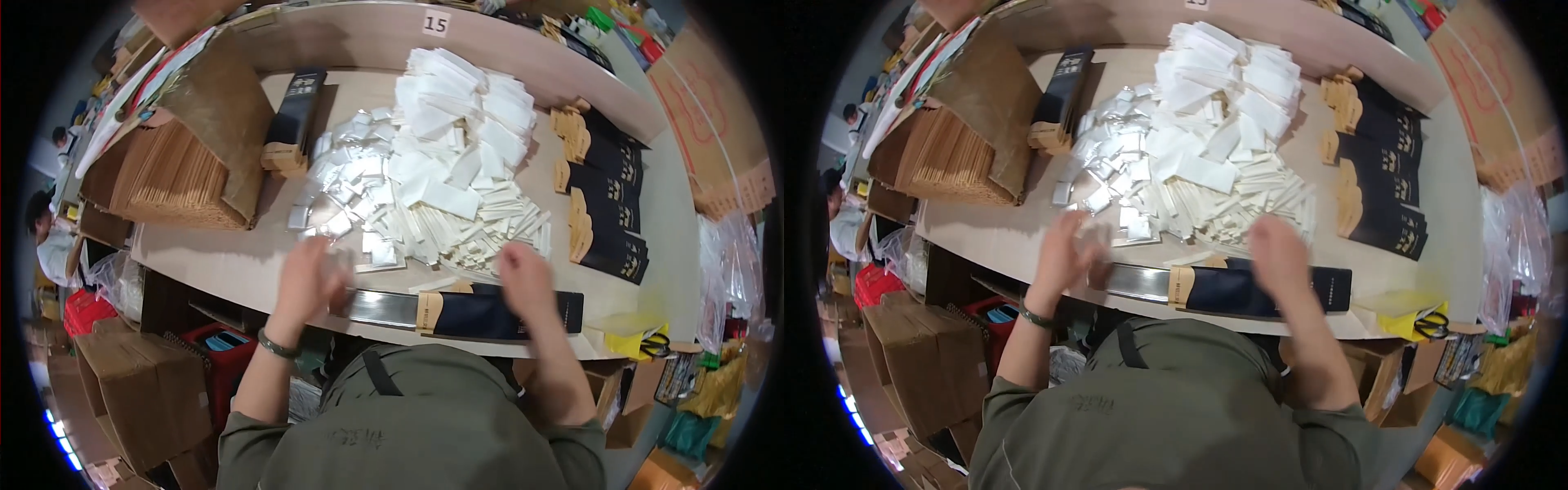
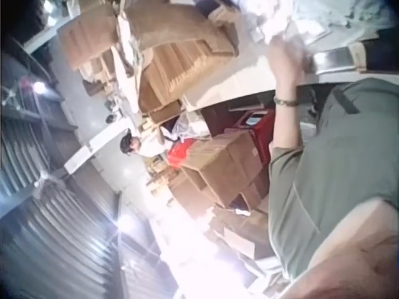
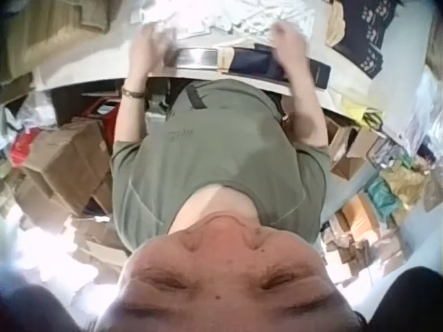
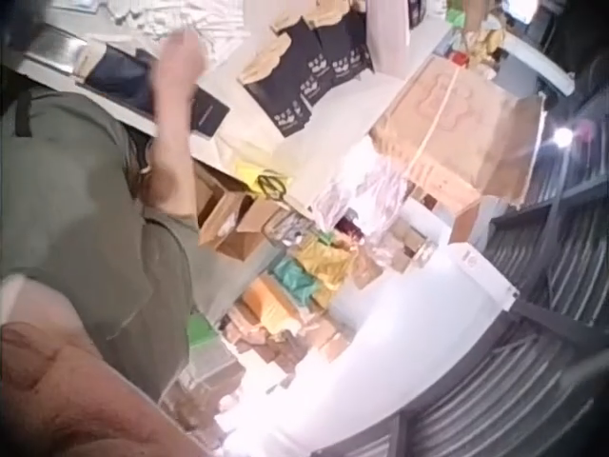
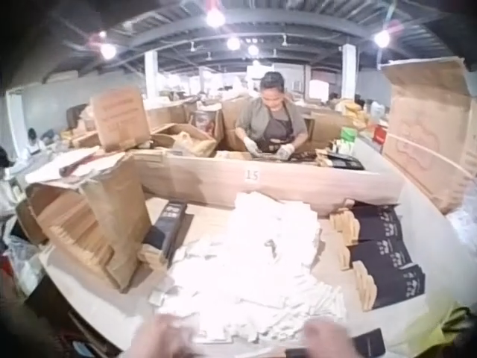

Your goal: The recorder is packaging disposable chopsticks and napkins into paper sleeves at a factory workstation.

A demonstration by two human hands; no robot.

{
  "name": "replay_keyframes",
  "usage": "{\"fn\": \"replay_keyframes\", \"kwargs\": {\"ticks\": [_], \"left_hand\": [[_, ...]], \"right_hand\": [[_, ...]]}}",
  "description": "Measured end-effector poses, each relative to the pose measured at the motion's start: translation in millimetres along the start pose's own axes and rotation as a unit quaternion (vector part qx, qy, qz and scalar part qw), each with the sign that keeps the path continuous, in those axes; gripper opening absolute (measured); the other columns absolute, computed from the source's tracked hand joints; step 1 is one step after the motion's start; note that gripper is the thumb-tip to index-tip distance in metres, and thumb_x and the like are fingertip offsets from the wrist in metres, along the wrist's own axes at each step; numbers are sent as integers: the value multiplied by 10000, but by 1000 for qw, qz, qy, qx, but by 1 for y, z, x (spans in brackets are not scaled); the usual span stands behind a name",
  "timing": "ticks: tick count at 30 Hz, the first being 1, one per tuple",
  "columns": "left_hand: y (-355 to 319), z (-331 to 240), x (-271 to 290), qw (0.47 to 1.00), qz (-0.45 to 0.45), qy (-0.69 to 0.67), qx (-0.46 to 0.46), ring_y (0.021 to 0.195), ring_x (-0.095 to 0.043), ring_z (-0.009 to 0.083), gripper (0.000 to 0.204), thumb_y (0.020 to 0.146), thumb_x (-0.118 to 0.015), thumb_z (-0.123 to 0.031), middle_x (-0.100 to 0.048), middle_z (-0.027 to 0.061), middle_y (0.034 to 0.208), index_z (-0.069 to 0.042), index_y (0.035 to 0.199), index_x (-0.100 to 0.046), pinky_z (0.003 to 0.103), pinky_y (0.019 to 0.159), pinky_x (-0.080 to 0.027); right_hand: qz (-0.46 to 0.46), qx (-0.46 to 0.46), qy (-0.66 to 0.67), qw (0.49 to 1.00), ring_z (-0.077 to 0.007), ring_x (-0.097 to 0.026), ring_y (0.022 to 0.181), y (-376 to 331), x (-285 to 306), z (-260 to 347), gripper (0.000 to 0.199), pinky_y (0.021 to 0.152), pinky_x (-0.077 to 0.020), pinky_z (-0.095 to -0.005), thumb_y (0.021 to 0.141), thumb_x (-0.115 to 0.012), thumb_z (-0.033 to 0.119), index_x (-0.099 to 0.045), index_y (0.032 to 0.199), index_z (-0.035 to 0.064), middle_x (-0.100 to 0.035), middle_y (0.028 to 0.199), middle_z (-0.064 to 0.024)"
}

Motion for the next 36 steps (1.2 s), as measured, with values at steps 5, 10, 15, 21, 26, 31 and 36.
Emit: {"fn": "replay_keyframes", "kwargs": {"ticks": [5, 10, 15, 21, 26, 31, 36], "left_hand": [[20, 63, -4, 988, 16, 49, 148, 1002, -598, 388, 505, 748, -809, -209, -591, 184, 1127, -32, 1164, -584, 452, 831, -504], [19, 61, 1, 990, -26, 17, 141, 980, -595, 381, 427, 737, -786, -174, -603, 184, 1081, -23, 1083, -587, 445, 831, -505], [22, 36, -6, 990, -48, 124, 52, 958, -587, 367, 250, 761, -662, -96, -583, 173, 1030, -25, 979, -563, 459, 807, -510], [28, 17, -17, 988, -44, 147, 10, 949, -581, 357, 177, 786, -588, -17, -575, 165, 995, -15, 959, -553, 428, 818, -512], [16, 41, -11, 986, -54, 133, 80, 956, -590, 346, 174, 794, -583, -11, -582, 149, 979, -29, 966, -564, 429, 822, -512], [10, 28, 9, 996, -85, 22, 6, 914, -626, 332, 308, 842, -566, 33, -623, 155, 1043, -46, 1135, -621, 405, 791, -517], [-10, -21, 6, 970, 2, -244, -13, 801, -595, 236, 545, 762, -502, 166, -608, 101, 903, -78, 1230, -637, 308, 736, -488]], "right_hand": [[31, -9, -19, 999, -324, -590, 778, 19, 11, -66, 160, 723, -482, -380, 802, -690, 100, -572, 857, 7, -580, 836, -158], [-26, 97, -90, 991, -318, -586, 784, 10, 13, -32, 169, 723, -479, -380, 805, -718, 100, -589, 854, 2, -597, 814, -140], [50, 218, -39, 974, -340, -615, 866, 17, 1, 40, 110, 757, -490, -408, 848, -687, 102, -686, 923, 21, -653, 862, -144], [28, 274, -109, 955, -362, -602, 917, 76, -37, 70, 100, 801, -482, -443, 854, -631, 104, -679, 868, 19, -653, 932, -140], [16, 280, -201, 939, -369, -582, 948, 75, -62, 71, 71, 814, -485, -443, 755, -629, 45, -643, 821, 25, -623, 964, -148], [-25, 297, -92, 950, -374, -598, 881, 50, -35, 87, 118, 761, -494, -426, 808, -640, 45, -649, 918, 3, -613, 953, -179], [36, 211, 85, 973, -289, -608, 785, 21, -30, 66, 132, 716, -486, -337, 909, -624, 74, -647, 996, -23, -616, 917, -152]]}}
Point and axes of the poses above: each hand's wrist, its own y-axis towards the middle knuckle, its own x-axis out of the back of the hand, z = x × y, the point moved 9 cm from there along y, towards the middle knuckle
